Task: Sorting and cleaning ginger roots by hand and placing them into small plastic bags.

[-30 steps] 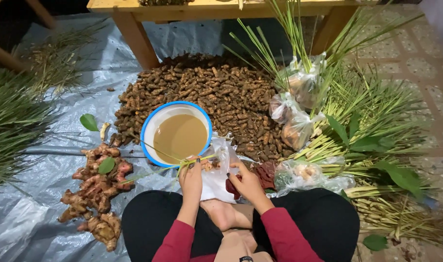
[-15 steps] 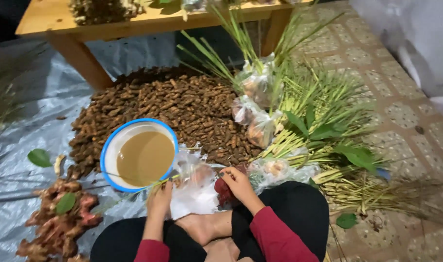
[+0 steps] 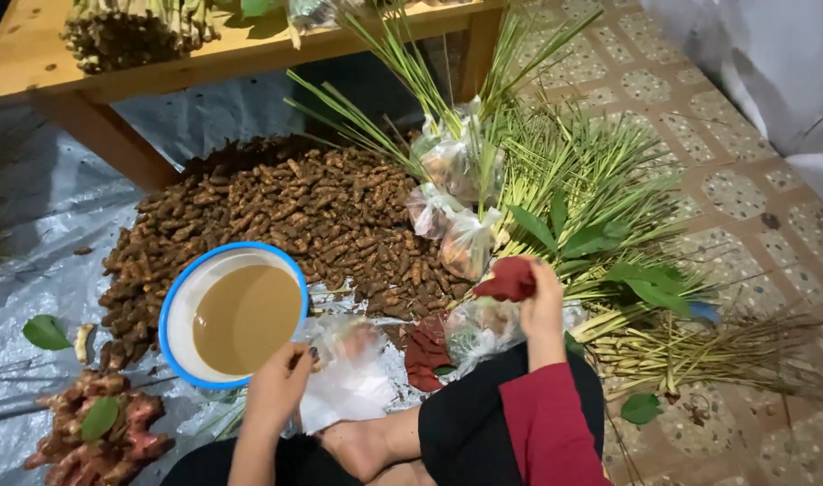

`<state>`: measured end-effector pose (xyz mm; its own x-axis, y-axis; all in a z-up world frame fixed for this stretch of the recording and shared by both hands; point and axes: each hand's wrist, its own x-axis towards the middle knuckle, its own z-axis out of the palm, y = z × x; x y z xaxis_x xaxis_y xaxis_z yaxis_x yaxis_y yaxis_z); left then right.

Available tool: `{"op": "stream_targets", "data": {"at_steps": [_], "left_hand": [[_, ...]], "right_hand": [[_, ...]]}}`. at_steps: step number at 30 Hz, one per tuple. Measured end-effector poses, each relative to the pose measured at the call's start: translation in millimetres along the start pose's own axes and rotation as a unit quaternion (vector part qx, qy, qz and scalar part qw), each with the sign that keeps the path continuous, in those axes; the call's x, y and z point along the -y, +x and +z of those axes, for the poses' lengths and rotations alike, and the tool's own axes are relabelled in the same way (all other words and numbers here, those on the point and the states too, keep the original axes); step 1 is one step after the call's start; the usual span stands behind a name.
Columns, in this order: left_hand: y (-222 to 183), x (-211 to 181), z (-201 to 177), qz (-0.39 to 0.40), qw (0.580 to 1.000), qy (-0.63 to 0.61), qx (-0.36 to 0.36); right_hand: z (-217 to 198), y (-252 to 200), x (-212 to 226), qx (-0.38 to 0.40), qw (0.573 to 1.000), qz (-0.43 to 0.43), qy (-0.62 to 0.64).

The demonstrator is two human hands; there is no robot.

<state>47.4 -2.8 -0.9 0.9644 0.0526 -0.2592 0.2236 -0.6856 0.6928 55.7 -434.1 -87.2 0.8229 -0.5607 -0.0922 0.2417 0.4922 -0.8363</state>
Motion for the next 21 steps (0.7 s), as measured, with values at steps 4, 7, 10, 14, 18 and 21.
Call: {"op": "stream_targets", "data": {"at_steps": [4,7,10,14,18,21], "left_hand": [[10,-17,43,0.051,0.995,-0.078,0.025],[11,-42,74,0.048,0.995,-0.047,0.079],[24,-49,117,0.123,0.986,-0.029,0.109],[36,-78,156,0.176,0.973,-0.038,0.143],[58,-84,209,0.196,0.962,-0.081,0.172],[72,-94,241,0.148,0.967,-0.037,0.205]], "right_hand": [[-37,11,1,-0.054,0.997,-0.028,0.05],[-60,15,-14,-0.127,0.985,-0.035,0.107],[-49,15,-9,-0.208,0.978,0.015,-0.021],[-66,30,-35,-0.207,0.976,0.05,-0.041],[-62,36,-45,-0.198,0.972,0.111,-0.065],[-76,51,-70,-0.26,0.955,0.135,-0.054]]}}
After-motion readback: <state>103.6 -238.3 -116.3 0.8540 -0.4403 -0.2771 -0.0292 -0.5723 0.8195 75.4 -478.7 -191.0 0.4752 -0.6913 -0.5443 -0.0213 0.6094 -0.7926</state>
